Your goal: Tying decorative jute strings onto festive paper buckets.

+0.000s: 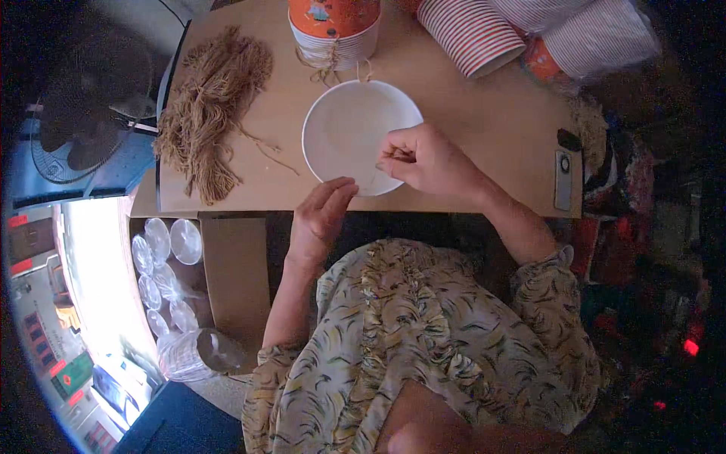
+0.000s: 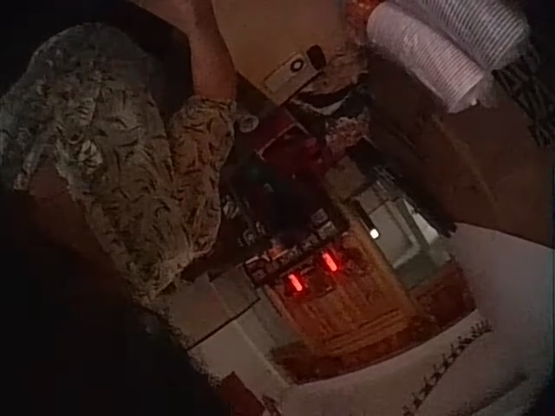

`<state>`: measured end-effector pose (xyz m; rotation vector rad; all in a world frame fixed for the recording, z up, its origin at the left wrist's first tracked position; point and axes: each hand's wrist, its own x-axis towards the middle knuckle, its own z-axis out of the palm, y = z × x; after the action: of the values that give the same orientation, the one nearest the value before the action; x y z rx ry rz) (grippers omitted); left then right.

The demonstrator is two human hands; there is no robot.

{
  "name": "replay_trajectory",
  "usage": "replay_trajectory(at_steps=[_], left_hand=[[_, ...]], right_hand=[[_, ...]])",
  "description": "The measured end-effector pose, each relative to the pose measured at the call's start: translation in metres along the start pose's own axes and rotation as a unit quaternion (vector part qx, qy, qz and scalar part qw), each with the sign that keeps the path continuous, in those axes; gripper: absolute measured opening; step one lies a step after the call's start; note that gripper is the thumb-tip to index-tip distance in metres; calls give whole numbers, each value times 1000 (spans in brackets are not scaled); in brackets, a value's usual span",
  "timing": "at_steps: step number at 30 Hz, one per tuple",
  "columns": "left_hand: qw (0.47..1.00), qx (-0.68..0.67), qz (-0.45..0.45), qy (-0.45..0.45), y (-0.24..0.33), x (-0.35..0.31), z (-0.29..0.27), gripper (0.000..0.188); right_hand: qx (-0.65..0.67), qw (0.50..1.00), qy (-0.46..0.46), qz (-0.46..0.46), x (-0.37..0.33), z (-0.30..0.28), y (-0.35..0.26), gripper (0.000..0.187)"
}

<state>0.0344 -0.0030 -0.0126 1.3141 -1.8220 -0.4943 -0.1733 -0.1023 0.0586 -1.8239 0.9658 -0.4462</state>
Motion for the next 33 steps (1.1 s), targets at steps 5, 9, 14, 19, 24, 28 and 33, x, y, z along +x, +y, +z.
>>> replay_trajectory(at_steps=[5, 9, 14, 19, 24, 28, 33], left_hand=[[1000, -4, -3, -10, 4, -3, 1, 26], [1000, 17, 21, -11, 5, -5, 2, 23], [1000, 13, 15, -20, 5, -7, 3, 21], [999, 25, 32, -12, 6, -5, 1, 21], [999, 18, 33, -16, 5, -5, 1, 23], [999, 19, 35, -13, 5, -4, 1, 22], [1000, 4, 22, -19, 11, -1, 0, 24]], right_hand=[[-22, 1000, 0, -1, -3, 12, 2, 12], [-44, 999, 5, 4, -4, 15, -2, 10], [-53, 999, -9, 6, -3, 15, -1, 10], [-57, 998, -10, 12, -4, 15, -1, 9], [-70, 997, -14, 14, -4, 16, 1, 9], [-89, 996, -10, 8, -3, 18, 2, 8], [-122, 992, -15, 4, -4, 21, 7, 7]])
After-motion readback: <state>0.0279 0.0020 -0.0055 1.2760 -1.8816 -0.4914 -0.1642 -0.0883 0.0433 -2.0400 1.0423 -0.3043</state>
